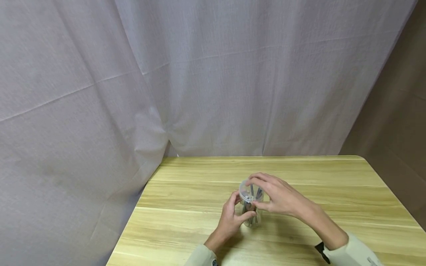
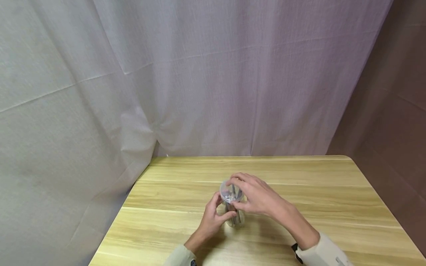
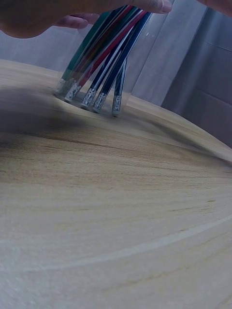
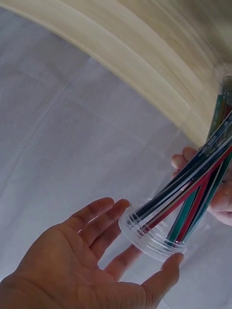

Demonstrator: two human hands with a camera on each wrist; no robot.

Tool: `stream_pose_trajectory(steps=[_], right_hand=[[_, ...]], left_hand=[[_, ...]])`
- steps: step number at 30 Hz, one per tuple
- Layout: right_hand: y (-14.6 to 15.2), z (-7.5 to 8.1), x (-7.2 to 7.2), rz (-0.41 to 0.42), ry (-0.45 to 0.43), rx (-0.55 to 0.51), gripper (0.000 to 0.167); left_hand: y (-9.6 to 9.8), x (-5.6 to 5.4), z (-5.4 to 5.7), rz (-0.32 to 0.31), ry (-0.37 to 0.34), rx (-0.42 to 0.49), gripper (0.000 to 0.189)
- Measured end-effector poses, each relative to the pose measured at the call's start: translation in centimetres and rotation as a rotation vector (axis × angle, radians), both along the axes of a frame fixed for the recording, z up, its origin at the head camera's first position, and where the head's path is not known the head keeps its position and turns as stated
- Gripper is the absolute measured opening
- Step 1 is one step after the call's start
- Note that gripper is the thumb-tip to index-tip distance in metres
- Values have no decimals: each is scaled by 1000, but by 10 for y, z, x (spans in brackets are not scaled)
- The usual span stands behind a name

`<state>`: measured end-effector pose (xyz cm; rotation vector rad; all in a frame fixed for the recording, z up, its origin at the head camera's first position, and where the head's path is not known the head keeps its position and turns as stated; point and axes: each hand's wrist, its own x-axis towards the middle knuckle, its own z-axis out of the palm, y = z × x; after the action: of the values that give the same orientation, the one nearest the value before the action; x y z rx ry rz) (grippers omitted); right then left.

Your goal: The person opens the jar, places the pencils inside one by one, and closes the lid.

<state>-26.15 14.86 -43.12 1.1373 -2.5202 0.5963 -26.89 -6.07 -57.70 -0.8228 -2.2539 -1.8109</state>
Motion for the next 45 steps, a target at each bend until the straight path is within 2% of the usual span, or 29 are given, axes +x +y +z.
stream_pose_trajectory(steps=[2,5,10,13,16,20,22,25,28,33,36,41,45], right_hand=[[0,-1,1,-6,3,-16,50],[-2,-5,3,-28,25,-48,49],[-8,-12,8,-117,128,-71,54],[-9,-12,10,-164,130,-65,61],[-6,-7,9,-132,88,-57,64],[-1,-2,5,-24,15,-24,64],[0,-1,3,-1,-13,-9,63],[0,-2,3,-11,-21,-17,59],[-1,-4,3,-70,34,-18,57],[-2,-8,5,-150,113,9,69],[-2,-7,6,-121,95,4,73],[-1,-4,5,-24,35,-19,67],[-3,-4,5,-31,45,-29,58]], left_hand=[[0,0,0,4,31,-6,72],[0,-1,0,0,36,-2,72],[0,-2,1,-3,36,4,71],[0,-3,0,-2,52,3,71],[-1,-3,0,4,44,-2,71],[-2,-4,0,9,33,-7,72],[-2,-4,-1,7,39,-8,73],[-1,-4,-2,4,54,-9,73],[-1,-3,-2,4,61,-11,73],[-1,-2,-1,-6,15,-5,74],[-1,-2,-1,-6,31,-7,74],[0,-3,-3,1,97,-14,74],[0,-1,-3,-1,87,-9,74]])
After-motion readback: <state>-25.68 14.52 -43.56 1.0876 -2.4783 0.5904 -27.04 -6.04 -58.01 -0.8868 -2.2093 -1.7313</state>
